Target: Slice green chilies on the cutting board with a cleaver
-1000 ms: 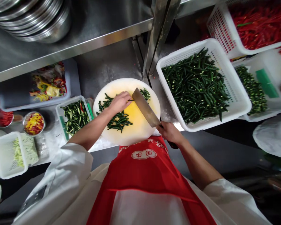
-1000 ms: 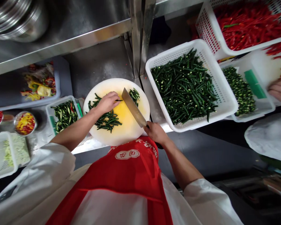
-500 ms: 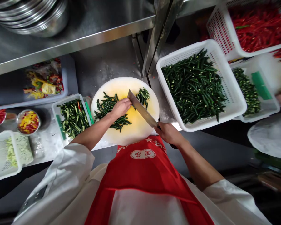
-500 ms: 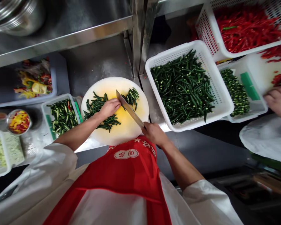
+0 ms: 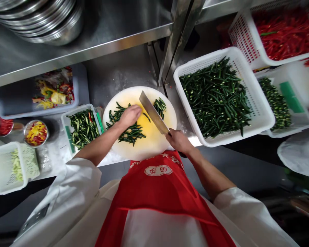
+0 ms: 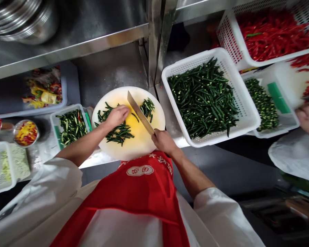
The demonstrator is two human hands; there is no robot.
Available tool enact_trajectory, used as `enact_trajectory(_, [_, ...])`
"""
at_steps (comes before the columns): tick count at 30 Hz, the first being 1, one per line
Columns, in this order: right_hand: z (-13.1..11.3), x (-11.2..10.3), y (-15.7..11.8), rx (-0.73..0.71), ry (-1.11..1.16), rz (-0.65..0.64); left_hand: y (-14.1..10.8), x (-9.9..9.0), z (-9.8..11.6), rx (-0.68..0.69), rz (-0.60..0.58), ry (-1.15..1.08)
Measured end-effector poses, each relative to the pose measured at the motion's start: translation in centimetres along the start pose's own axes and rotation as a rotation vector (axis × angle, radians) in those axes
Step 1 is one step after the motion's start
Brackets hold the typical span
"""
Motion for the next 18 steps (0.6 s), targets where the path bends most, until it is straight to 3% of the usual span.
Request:
enact_trajectory(2, [0.8, 0.1, -1.7, -0.025, 0.005, -0.012, 0.1, -1.2, -2.7, -0.060, 0.006, 0.060])
enact_trajectory(4, [1.5, 0.6, -3.2, -0.052, 0.008, -0.054, 0.5, -1.8, -5.0, -0.089, -0.063, 0.106])
enact_trajectory(7, [1.9, 1.2, -4.1, -0.062, 0.020, -0.077, 1.4, -1.7, -6.1, -0.082, -0.159, 0.119])
enact_trajectory(9, [2.0, 1.4, -3.9, -0.024, 0.050, -0.044, 1.9, -1.4, -4.9, -0.048, -0.162, 0.118])
enact_trajectory(15, [1.7, 0.7, -3.1, 0.038, 0.097, 0.009, 2.1, 0.9, 1.5, 0.176, -0.158, 0.118])
enact_trajectory(18, [1.4, 0.0, -3.4, 0.027, 0.109, -0.018, 1.7, 1.9, 2.8, 0.244, -0.176, 0.129])
Point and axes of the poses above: each hand's wrist, its own y-axis towards the middle knuckle, its own x-axis out of the palm, z = x × y, the point moved 4 cm from there along y, towards the middle knuckle, and after that the axes turned 12 degrees about -z, right-handed, at the moved point
